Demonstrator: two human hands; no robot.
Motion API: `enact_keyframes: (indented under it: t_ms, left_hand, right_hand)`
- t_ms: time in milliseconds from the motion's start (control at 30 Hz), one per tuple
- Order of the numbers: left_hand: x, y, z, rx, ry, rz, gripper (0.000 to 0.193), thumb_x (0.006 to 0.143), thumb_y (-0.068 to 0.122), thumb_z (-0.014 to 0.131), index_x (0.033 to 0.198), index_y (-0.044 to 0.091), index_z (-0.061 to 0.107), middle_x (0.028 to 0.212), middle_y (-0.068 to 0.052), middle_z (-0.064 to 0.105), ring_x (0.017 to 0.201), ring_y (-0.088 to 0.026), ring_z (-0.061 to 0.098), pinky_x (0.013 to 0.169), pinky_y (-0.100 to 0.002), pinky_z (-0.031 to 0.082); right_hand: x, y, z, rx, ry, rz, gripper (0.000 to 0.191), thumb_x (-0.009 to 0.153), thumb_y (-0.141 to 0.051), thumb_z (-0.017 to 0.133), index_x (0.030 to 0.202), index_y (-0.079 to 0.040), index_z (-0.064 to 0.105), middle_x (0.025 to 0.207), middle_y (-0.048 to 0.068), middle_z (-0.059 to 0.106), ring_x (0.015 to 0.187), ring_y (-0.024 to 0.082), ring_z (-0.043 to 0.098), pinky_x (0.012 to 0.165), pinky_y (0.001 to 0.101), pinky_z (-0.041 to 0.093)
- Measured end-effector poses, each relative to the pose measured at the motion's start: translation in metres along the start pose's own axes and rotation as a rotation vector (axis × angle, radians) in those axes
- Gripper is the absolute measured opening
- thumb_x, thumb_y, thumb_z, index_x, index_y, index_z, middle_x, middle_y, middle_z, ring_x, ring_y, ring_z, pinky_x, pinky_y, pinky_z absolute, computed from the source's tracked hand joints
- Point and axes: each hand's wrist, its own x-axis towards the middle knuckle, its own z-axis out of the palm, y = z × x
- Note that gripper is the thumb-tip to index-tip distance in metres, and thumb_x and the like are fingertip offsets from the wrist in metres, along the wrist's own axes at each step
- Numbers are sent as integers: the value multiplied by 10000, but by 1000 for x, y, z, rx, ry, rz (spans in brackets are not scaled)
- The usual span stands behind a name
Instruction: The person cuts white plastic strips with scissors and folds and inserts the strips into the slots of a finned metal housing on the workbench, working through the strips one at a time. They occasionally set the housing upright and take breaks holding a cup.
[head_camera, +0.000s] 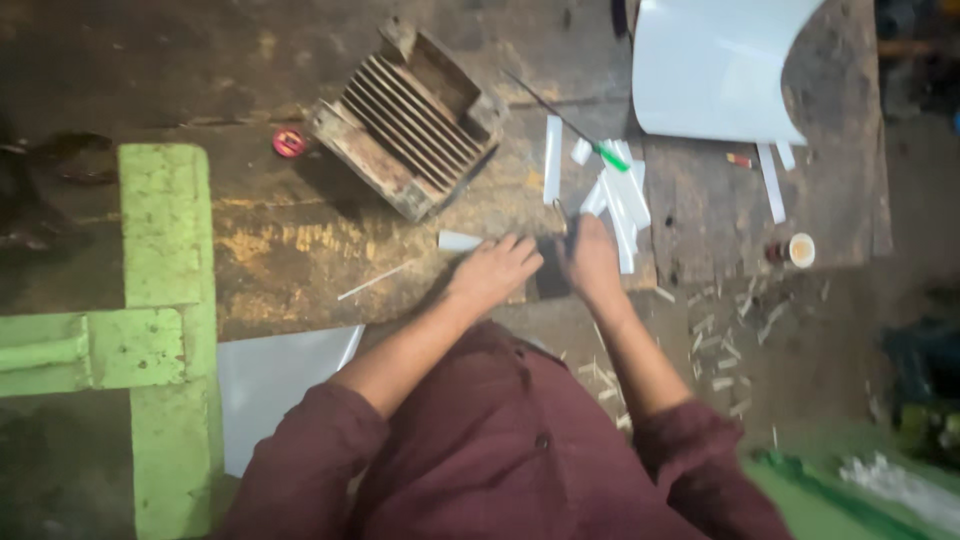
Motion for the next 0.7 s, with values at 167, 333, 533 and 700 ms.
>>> enact_keyframes:
  t_ms: [167,333,533,700]
  left_hand:
    - [-7,-4,-26,-266,157,-447,277,941,49,584,1217,61,613,1264,-143,600,1028,-331,663,790,-415,564]
    - [-14,-6,-44,-657,334,-854,210,880,137,701,1086,125,742,1023,-106,764,912,-267,739,771,-380,572]
    - [-29,-12,-42,-941,354,-1120,179,890,175,700,1056,136,755,900,-70,787,795,-195,740,722,-340,569]
    - [-51,-16,-42,-776,367,-1167,321,933,215,703,1237,121,659,1006,-82,733,820,-199,694,739,-339,538]
  right_hand:
    - [-25,-20,-13,126,92,-204,441,869,-129,756,1273,-38,603,1098,182,635,1032,427,613,893,510,478]
    - [-22,-44,4,244,116,-396,473,813,-115,836,1233,-47,631,1103,153,647,1004,376,624,858,465,500]
    - [-13,-47,20,317,140,-535,462,773,-89,826,1204,-54,664,1068,159,658,982,358,637,840,440,524]
    - [18,-61,35,567,85,-326,283,876,-85,791,1144,-60,703,996,147,668,921,342,673,803,407,531]
